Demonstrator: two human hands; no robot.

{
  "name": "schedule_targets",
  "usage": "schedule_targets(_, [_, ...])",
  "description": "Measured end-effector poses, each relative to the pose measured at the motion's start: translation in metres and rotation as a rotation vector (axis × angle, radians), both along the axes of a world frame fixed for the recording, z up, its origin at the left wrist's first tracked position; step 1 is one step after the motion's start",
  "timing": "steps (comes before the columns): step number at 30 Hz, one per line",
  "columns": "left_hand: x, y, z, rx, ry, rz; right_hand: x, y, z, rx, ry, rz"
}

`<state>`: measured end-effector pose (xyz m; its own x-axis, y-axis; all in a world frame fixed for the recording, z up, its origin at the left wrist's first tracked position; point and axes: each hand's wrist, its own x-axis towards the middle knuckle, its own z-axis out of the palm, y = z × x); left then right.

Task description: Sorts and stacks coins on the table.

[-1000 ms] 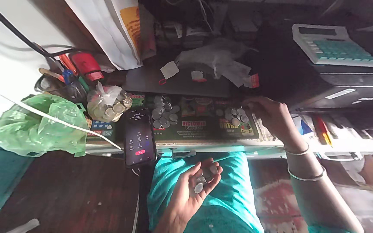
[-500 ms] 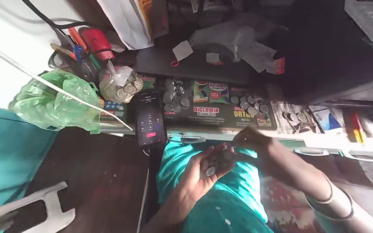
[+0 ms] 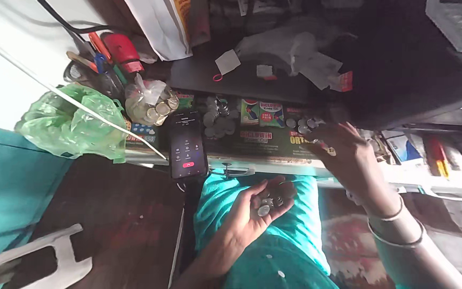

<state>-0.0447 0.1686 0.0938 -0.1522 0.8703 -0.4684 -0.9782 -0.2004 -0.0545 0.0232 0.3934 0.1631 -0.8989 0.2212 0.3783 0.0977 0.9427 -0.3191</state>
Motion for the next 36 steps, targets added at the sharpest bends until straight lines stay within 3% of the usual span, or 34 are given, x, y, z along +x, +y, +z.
schedule_targets(4, [0.002, 0.0, -0.003, -0.042, 0.006, 0.057, 0.013, -0.054, -0.012, -0.187, -0.083, 0.3])
schedule_targets(6, [0.001, 0.004, -0.002, -0.129, 0.003, 0.067, 0.017, -0.075, -0.031, -0.126, -0.14, 0.39])
schedule_targets(10, [0.0, 0.007, -0.007, -0.079, -0.028, 0.105, 0.018, -0.091, -0.052, 0.06, -0.058, 0.407])
schedule_targets(14, [-0.001, 0.009, -0.01, -0.079, -0.021, 0.154, 0.019, -0.087, -0.053, 0.023, -0.024, 0.427])
schedule_targets(17, [-0.001, 0.007, -0.012, -0.044, 0.038, 0.157, 0.02, -0.076, -0.044, -0.317, -0.07, 0.376])
schedule_targets(23, [0.0, 0.004, -0.006, -0.07, 0.047, 0.14, 0.017, -0.059, -0.03, -1.451, -0.142, 0.242])
schedule_targets(25, [0.001, 0.004, -0.005, -0.073, 0.026, 0.145, 0.016, -0.056, -0.028, -1.684, -0.177, 0.188])
schedule_targets(29, [0.002, 0.004, -0.005, -0.121, 0.001, 0.152, 0.014, -0.037, -0.022, -1.839, -0.165, 0.242])
schedule_targets(36, [-0.002, 0.006, -0.011, -0.102, 0.071, 0.102, 0.007, 0.004, -0.005, -1.573, 0.047, 0.072])
